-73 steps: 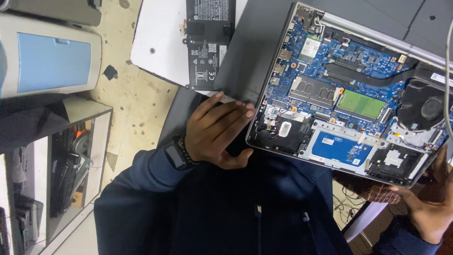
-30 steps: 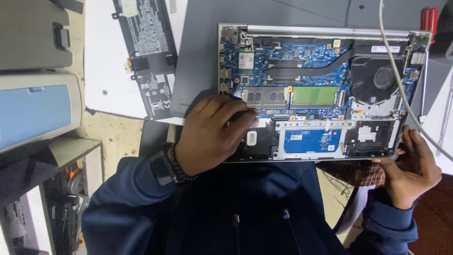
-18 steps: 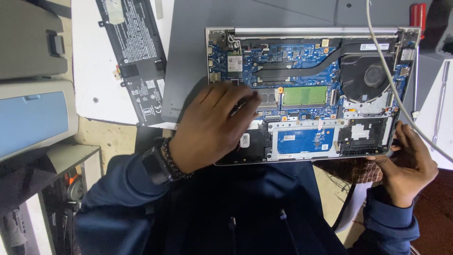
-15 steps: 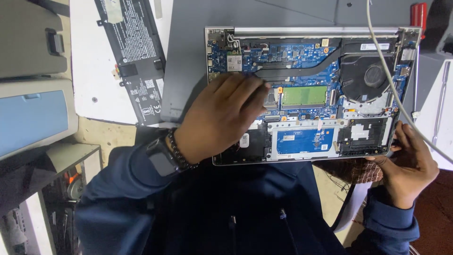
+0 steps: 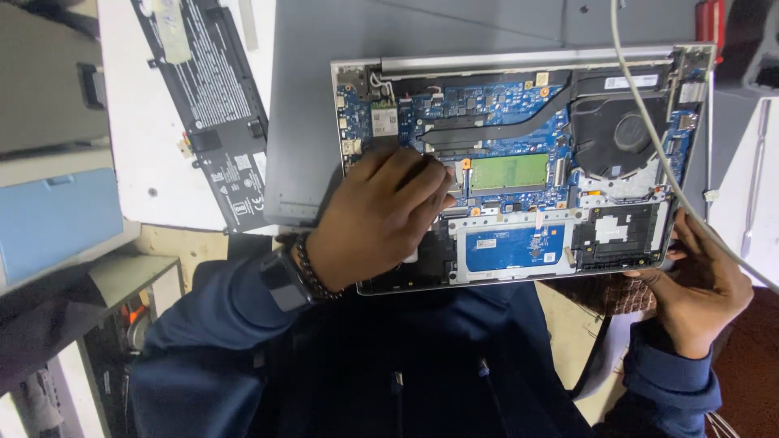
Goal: Repairing a laptop by manipulating internal components such as RAM and SSD modules
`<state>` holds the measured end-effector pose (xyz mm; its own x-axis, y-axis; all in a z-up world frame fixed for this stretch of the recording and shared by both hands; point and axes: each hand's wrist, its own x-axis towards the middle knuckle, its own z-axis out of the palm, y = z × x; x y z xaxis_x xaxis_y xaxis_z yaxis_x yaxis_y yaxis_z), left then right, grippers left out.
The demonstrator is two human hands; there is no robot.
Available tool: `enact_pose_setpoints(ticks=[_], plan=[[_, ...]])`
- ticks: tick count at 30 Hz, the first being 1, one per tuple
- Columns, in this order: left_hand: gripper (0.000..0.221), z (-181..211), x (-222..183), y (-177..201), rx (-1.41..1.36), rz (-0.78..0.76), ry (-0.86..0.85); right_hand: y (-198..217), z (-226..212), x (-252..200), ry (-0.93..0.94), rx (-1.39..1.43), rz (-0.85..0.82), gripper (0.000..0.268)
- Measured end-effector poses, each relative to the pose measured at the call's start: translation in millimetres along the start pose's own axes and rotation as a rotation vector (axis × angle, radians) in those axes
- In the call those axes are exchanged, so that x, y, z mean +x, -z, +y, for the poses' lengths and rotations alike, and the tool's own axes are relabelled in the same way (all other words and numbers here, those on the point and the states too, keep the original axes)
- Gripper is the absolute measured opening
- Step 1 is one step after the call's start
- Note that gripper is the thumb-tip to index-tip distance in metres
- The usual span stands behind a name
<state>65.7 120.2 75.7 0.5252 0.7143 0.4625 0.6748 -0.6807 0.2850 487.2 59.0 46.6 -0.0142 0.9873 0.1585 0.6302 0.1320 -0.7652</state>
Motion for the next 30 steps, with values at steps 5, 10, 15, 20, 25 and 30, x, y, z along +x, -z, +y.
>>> enact_pose_setpoints(ticks=[5, 10, 15, 20, 25, 30], plan=[[0.023, 10, -2, 1, 0.110, 0.014, 0.016, 2, 10, -7, 0.010, 0.010, 0.018, 0.087], [0.028, 10, -4, -1, 0.015, 0.052, 0.097, 0, 5, -3, 0.056, 0.037, 0.013, 0.086], [0.028, 5, -2, 0, 0.012, 0.029, 0.061, 0, 9, -3, 0.057, 0.062, 0.009, 0.083], [0.024, 5, 3, 3, -0.014, 0.007, 0.043, 0, 11, -4, 0.053, 0.081, 0.008, 0.086], [0.023, 6, 5, 3, 0.091, 0.012, -0.007, 1, 12, -4, 0.059, 0.023, 0.011, 0.084], [0.022, 6, 6, 4, 0.190, -0.031, -0.037, 1, 15, -3, 0.082, 0.041, 0.008, 0.084]])
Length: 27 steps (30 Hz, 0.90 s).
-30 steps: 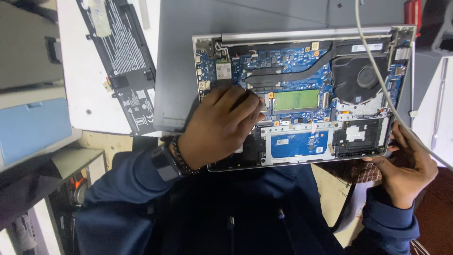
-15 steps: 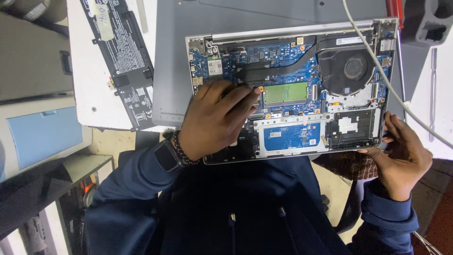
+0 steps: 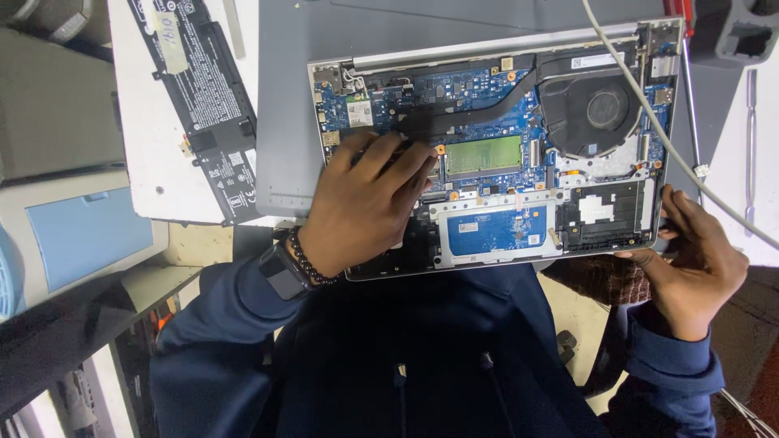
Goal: Repairing a laptop by manipulating internal components such as RAM and SSD modules
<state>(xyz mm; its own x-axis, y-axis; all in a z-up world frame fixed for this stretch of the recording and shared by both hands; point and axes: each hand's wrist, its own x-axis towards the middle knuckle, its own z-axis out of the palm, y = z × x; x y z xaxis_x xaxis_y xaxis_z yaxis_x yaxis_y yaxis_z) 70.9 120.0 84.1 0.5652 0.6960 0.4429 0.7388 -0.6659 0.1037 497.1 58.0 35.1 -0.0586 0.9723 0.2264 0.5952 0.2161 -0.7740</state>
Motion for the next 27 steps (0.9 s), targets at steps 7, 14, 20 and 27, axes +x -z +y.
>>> enact_pose_setpoints(ticks=[7, 14, 20, 27], plan=[[0.027, -2, -8, -3, -0.029, 0.002, 0.073, 11, -45, 19, 0.040, -0.153, -0.165, 0.085], [0.025, 7, -20, 18, -0.115, 0.042, 0.178, -11, -116, 46, 0.274, -0.356, -0.163, 0.068], [0.047, 6, -29, 13, -0.242, -0.025, 0.163, -86, -148, 95, 0.694, -0.479, -0.517, 0.077], [0.051, 4, -34, 9, -0.064, -0.133, 0.143, -106, -162, 115, 0.797, -0.515, -0.559, 0.049]])
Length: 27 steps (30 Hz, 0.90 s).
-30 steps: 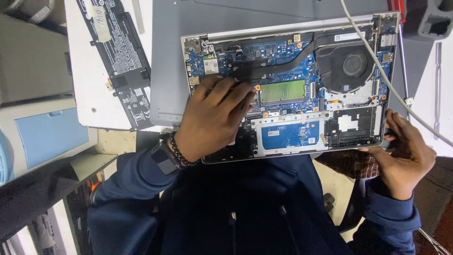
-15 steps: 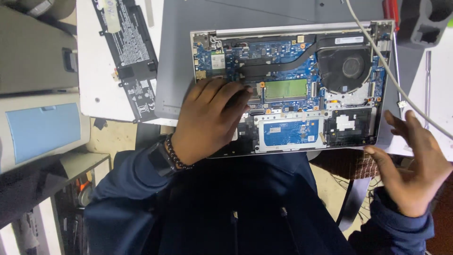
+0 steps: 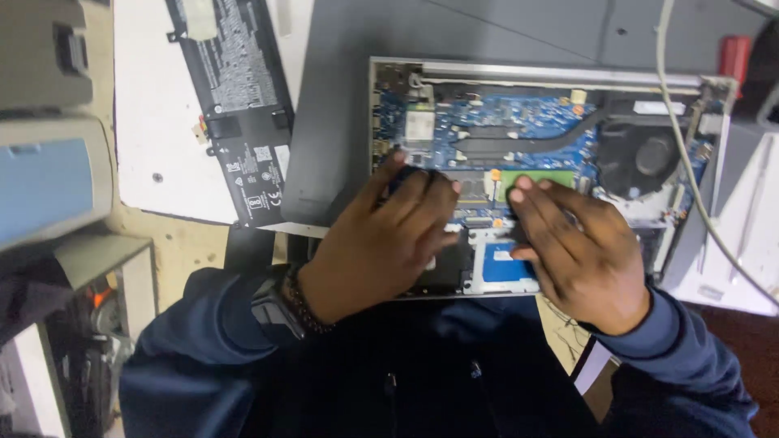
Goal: Repairing a laptop by manipulating internal components such as RAM and SSD modules
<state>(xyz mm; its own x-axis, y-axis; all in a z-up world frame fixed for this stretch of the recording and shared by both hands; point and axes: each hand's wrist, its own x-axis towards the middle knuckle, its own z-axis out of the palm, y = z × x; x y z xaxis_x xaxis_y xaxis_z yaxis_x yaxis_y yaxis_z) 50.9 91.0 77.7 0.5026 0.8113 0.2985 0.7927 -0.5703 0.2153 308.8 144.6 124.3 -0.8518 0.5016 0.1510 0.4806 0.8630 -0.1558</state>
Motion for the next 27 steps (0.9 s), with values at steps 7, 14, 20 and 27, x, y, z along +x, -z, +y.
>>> enact_pose_setpoints(ticks=[7, 14, 20, 27], plan=[[0.054, -2, 3, 2, -0.033, 0.030, 0.003, -16, 13, -22, -0.043, 0.029, -0.008, 0.038], [0.029, -4, 8, 7, -0.089, 0.099, 0.077, -8, 20, -11, -0.020, 0.027, -0.071, 0.035], [0.021, -21, 7, 10, -0.382, 0.129, 0.062, -1, 25, 16, 0.021, 0.158, -0.022, 0.018], [0.009, -49, 4, 18, -0.211, 0.115, 0.066, -14, 37, 14, 0.091, 0.029, -0.063, 0.003]])
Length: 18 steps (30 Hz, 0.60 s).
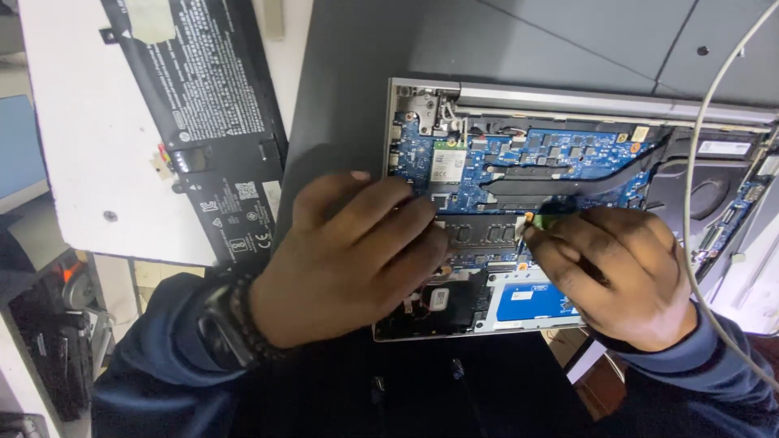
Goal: Repairing a laptop by manipulating internal components such as RAM and SSD modules
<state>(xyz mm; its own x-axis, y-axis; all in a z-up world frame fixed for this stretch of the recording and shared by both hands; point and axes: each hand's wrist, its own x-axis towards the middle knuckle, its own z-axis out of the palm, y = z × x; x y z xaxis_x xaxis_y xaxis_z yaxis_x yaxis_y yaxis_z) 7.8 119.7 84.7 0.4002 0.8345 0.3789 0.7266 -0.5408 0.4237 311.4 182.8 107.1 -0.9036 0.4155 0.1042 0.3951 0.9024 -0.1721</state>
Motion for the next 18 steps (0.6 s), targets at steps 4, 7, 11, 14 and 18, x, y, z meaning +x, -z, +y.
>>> enact_pose_setpoints(ticks=[4, 7, 11, 14, 18], plan=[[0.020, -6, 2, 4, 0.002, 0.007, 0.006, -1, 7, 3, 0.049, -0.006, -0.027, 0.003], [0.016, -7, -1, 2, 0.078, 0.037, 0.039, -1, 7, 2, 0.029, -0.031, -0.086, 0.008], [0.010, -8, 0, 0, 0.014, 0.027, 0.030, -7, 10, -3, 0.096, -0.107, -0.030, 0.027], [0.011, -8, 1, 0, -0.008, 0.033, 0.009, -6, 9, -4, 0.080, -0.108, -0.121, 0.025], [0.016, -9, 1, -1, 0.047, 0.048, -0.022, -2, 4, 5, 0.064, -0.157, -0.076, 0.027]])
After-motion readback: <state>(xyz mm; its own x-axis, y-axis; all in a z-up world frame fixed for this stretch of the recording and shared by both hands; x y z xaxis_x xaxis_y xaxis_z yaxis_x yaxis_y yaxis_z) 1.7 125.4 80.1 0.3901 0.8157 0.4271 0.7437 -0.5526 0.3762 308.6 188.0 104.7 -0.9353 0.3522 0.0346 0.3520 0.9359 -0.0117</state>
